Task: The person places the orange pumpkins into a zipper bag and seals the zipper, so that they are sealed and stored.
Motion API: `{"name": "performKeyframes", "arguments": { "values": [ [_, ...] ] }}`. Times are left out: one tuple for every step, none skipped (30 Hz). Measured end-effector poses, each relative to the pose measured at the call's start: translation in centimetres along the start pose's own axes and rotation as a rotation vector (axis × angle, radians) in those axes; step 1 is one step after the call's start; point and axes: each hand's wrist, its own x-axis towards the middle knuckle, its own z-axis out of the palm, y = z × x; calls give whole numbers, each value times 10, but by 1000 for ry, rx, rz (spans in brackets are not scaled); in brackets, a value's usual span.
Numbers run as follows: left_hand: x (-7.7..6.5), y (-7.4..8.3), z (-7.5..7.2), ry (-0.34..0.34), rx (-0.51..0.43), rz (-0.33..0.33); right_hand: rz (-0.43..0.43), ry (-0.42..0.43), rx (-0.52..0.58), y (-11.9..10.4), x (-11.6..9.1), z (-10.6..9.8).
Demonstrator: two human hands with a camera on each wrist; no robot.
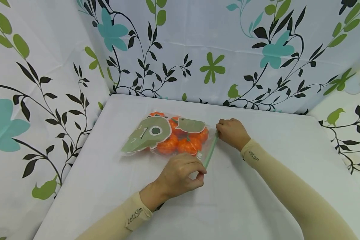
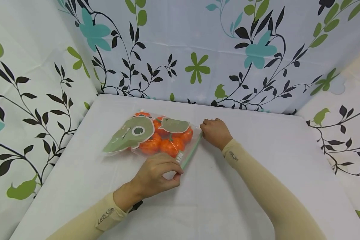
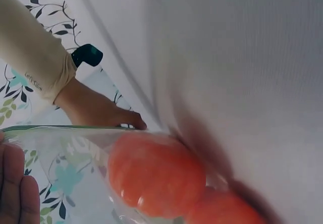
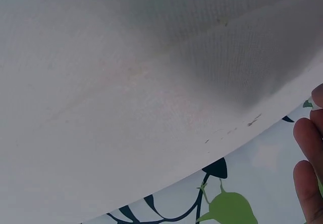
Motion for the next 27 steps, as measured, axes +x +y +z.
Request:
{"name": "performKeyframes", "arguments": {
  "values": [
    [-1, 0, 2, -8, -12, -12, 0, 0, 0, 1, -1, 1],
    [-3, 1, 4, -16, -24, -26, -2, 0, 0, 1, -1, 1],
    [-4, 2, 7, -25, -35, -42, -1, -1, -2, 2, -2, 2],
    [-6, 3, 10, -34, -43, -60, 0, -1, -4, 2, -3, 2],
    [-7, 5, 13, -46, -55, -82, 2, -3, -9, 2, -3, 3],
    [-9, 7, 17, -58, -65, -108, 6, -4, -14, 2, -3, 3],
    [-10, 9, 21, -73, -76, -137, 9, -4, -20, 2, -4, 3],
    [-11, 11, 25, -93, -87, -168, 13, -6, -26, 2, -4, 2],
    [-12, 14, 29, -118, -94, -200, 18, -9, -34, 2, -4, 2],
    [-13, 16, 33, -144, -99, -234, 20, -12, -43, 2, -3, 2],
    [-14, 18, 37, -174, -104, -269, 23, -13, -50, 3, -3, 2],
    [-14, 20, 41, -206, -103, -300, 24, -15, -59, 3, -2, 2],
    [-14, 22, 45, -237, -102, -328, 24, -14, -66, 3, -2, 2],
    [-14, 23, 48, -269, -97, -355, 25, -13, -72, 3, -1, 1],
    [-14, 24, 52, -296, -91, -375, 25, -9, -78, 3, 0, 2],
    [-14, 25, 54, -320, -82, -389, 26, -6, -82, 3, 0, 2],
    [-13, 25, 57, -341, -71, -397, 29, -3, -85, 3, 1, 1],
    [-13, 25, 60, -359, -64, -398, 32, -2, -88, 3, 1, 1],
    [-11, 25, 62, -374, -53, -394, 38, -3, -89, 2, 2, 0],
    [-10, 26, 63, -390, -41, -388, 44, -7, -90, 2, 2, -1],
    [-7, 26, 64, -408, -29, -377, 50, -13, -91, 2, 3, -2],
    [-4, 25, 63, -432, -26, -369, 60, -20, -87, 1, 3, -4],
    [-1, 23, 62, -460, -26, -365, 69, -26, -83, 1, 4, -6],
    [4, 22, 59, -491, -34, -365, 80, -32, -74, 1, 5, -9],
    [9, 19, 55, -518, -32, -363, 95, -34, -62, 1, 6, -14],
    [15, 16, 50, -538, -22, -362, 112, -29, -47, 1, 7, -19],
    [22, 12, 44, -549, 1, -357, 130, -17, -33, 2, 8, -25]
  ]
}}
